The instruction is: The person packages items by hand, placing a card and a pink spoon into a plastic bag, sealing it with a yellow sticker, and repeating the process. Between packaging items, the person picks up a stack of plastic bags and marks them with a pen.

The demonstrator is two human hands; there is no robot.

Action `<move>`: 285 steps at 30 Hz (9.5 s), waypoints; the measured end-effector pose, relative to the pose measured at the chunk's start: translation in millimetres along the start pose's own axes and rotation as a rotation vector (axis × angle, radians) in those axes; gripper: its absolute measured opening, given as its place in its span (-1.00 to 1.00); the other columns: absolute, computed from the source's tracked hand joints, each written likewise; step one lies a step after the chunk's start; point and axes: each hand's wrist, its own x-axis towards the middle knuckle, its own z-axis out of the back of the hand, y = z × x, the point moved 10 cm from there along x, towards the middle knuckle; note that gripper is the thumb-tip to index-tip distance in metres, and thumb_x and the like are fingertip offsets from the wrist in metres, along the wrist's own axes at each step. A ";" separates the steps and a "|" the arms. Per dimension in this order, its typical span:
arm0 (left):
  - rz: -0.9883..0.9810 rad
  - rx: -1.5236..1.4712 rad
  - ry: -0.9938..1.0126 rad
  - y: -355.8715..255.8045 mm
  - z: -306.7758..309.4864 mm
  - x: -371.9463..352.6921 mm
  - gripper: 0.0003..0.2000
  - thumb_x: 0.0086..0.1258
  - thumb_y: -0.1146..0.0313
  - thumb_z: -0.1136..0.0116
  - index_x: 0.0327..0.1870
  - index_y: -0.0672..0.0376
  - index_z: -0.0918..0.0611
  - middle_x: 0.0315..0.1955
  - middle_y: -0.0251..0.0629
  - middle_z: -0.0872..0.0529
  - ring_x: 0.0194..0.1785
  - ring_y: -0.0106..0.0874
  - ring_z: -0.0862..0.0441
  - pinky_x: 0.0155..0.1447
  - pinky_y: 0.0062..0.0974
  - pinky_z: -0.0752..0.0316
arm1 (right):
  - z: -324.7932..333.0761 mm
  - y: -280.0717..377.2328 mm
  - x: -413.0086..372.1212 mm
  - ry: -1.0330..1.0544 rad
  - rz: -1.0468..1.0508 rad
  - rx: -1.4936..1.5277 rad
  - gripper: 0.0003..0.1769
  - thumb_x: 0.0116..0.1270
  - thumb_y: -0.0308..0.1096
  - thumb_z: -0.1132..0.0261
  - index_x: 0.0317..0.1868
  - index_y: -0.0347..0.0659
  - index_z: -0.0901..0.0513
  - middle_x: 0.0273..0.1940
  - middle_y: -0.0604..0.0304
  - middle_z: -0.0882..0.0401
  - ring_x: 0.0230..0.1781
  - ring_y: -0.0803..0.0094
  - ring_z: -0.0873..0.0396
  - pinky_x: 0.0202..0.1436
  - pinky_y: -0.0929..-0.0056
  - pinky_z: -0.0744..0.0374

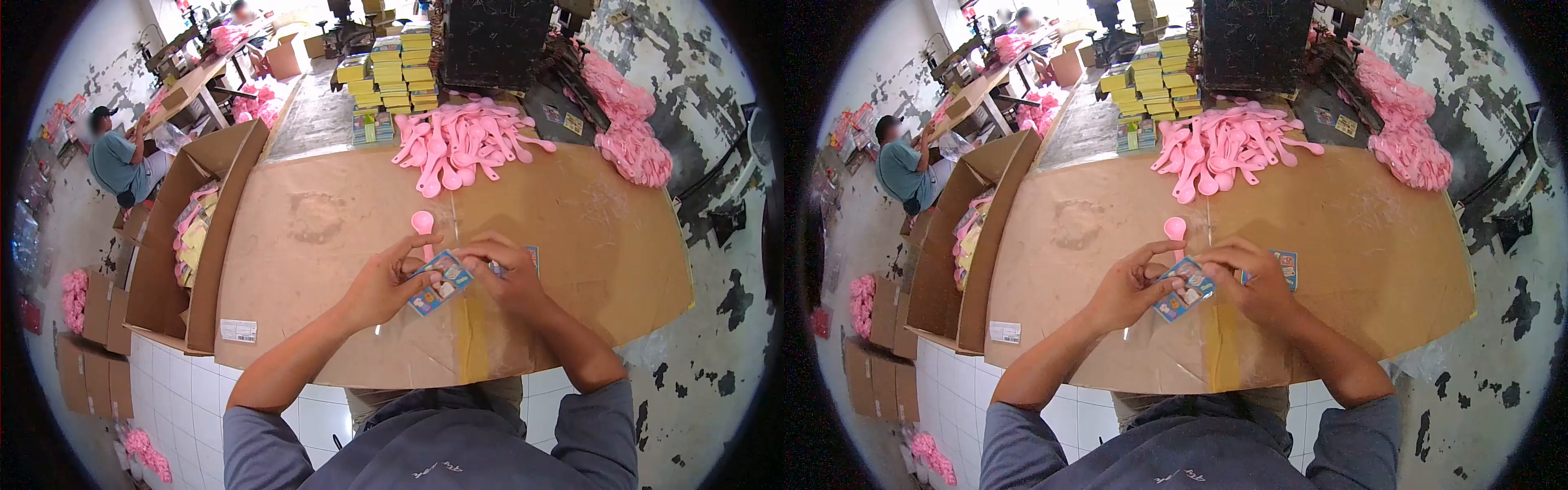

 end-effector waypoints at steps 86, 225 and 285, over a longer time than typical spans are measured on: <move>-0.300 0.085 0.087 -40.7 -8.5 -13.4 -0.45 0.50 0.39 -0.30 0.47 0.22 -0.44 0.44 -0.17 -0.51 0.49 -0.35 -0.47 0.47 -0.29 -0.45 | 31.4 161.9 17.5 0.083 0.575 -0.421 -0.84 0.25 -0.47 -0.48 -0.15 -0.15 -0.78 -0.04 0.15 -0.73 0.05 0.19 -0.69 0.17 0.19 -0.58; -0.302 0.471 -0.449 -103.0 124.4 -42.2 -0.68 0.44 0.54 -0.35 0.20 0.24 -0.66 -0.11 -0.29 -0.80 -0.13 -0.54 -0.75 -0.10 -0.56 -0.67 | 52.8 23.8 -21.9 0.016 -0.025 -0.204 -0.46 0.37 -0.40 -0.42 0.34 -0.20 -0.54 0.08 0.01 -0.67 0.08 0.08 -0.65 0.21 0.19 -0.58; 0.457 0.814 -0.331 -76.0 362.4 555.3 -0.74 0.41 0.22 -0.18 -0.29 0.26 -0.74 -0.38 -0.19 -0.77 -0.36 -0.32 -0.64 -0.15 -0.10 -0.54 | 146.5 -70.5 -114.9 -0.430 -0.299 -0.458 -0.67 0.17 -0.30 -0.52 -0.07 -0.19 -0.71 0.05 0.03 -0.64 0.22 -0.04 -0.54 0.30 -0.01 -0.51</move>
